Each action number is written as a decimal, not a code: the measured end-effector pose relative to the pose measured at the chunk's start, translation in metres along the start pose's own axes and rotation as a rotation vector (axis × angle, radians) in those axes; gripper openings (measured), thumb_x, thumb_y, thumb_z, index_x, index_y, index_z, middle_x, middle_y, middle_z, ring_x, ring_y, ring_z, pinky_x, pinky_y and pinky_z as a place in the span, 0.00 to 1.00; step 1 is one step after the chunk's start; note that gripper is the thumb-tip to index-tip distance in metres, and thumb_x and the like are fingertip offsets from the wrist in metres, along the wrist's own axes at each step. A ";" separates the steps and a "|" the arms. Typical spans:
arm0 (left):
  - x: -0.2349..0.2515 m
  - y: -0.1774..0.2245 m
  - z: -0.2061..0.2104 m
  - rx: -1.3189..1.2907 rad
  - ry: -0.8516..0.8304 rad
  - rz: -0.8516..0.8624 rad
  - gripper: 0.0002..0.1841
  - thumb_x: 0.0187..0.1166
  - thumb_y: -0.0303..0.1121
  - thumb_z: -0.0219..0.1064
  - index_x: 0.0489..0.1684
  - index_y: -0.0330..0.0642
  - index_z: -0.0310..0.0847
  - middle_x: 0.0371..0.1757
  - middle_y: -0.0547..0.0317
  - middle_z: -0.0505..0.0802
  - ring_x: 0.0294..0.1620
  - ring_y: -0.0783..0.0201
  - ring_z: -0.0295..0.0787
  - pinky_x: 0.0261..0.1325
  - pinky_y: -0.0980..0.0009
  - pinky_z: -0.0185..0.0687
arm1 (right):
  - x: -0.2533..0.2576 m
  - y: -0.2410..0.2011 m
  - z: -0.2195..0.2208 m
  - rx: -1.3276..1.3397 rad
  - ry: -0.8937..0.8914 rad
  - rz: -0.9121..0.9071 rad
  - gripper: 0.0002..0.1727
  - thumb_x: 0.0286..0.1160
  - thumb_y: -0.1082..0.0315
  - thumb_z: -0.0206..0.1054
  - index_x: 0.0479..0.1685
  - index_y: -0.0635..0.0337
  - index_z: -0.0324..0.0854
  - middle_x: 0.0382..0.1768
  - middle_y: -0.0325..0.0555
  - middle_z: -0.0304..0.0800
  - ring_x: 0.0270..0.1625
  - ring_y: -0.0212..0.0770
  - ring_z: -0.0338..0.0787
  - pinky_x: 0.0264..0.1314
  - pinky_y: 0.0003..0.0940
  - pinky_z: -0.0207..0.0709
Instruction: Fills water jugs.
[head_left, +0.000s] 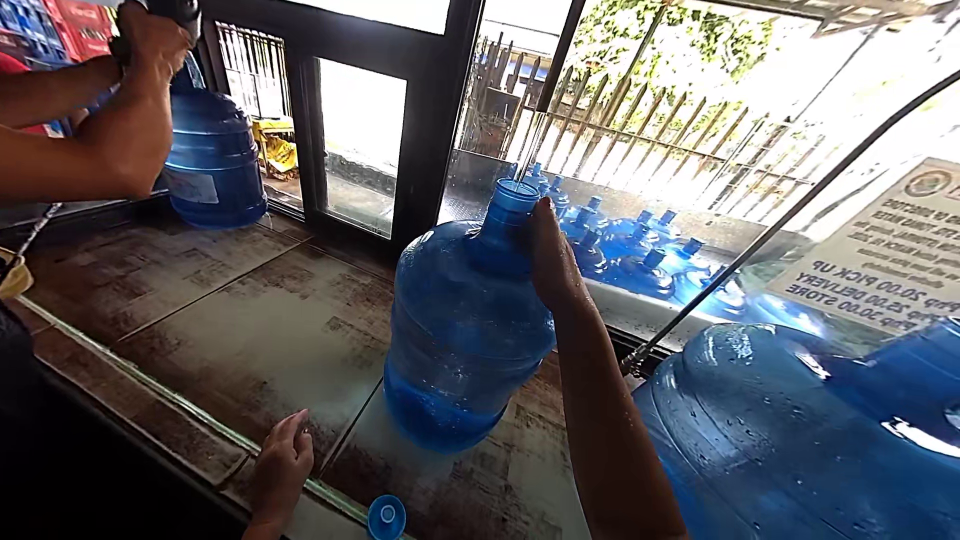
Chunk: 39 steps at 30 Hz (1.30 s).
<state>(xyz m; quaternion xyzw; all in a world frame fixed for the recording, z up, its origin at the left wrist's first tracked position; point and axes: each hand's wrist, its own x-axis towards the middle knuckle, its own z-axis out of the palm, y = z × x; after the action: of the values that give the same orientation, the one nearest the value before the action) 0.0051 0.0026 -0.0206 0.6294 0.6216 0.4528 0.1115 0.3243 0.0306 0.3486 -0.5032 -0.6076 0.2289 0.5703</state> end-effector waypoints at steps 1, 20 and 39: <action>0.000 0.000 0.000 0.000 0.006 0.005 0.19 0.76 0.24 0.59 0.62 0.26 0.86 0.63 0.27 0.89 0.65 0.26 0.86 0.68 0.32 0.76 | 0.005 0.004 0.000 0.015 0.003 -0.015 0.38 0.94 0.44 0.25 0.89 0.62 0.58 0.84 0.55 0.68 0.84 0.39 0.70 0.86 0.39 0.63; 0.001 -0.002 -0.001 -0.008 -0.012 0.000 0.18 0.76 0.23 0.60 0.61 0.26 0.86 0.63 0.27 0.89 0.66 0.26 0.85 0.68 0.32 0.75 | 0.007 0.004 0.001 0.014 0.010 -0.014 0.37 0.95 0.46 0.26 0.91 0.63 0.54 0.87 0.56 0.62 0.88 0.39 0.64 0.90 0.37 0.56; 0.002 -0.004 0.000 -0.013 -0.012 -0.014 0.18 0.76 0.24 0.61 0.61 0.28 0.87 0.64 0.29 0.89 0.67 0.27 0.84 0.70 0.32 0.74 | 0.003 0.000 0.002 -0.014 0.004 -0.009 0.38 0.94 0.45 0.26 0.90 0.61 0.55 0.86 0.55 0.65 0.85 0.40 0.69 0.88 0.38 0.61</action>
<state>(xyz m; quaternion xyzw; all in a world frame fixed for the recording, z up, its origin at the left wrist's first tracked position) 0.0023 0.0050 -0.0222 0.6269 0.6224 0.4524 0.1224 0.3231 0.0335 0.3489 -0.5050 -0.6103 0.2208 0.5690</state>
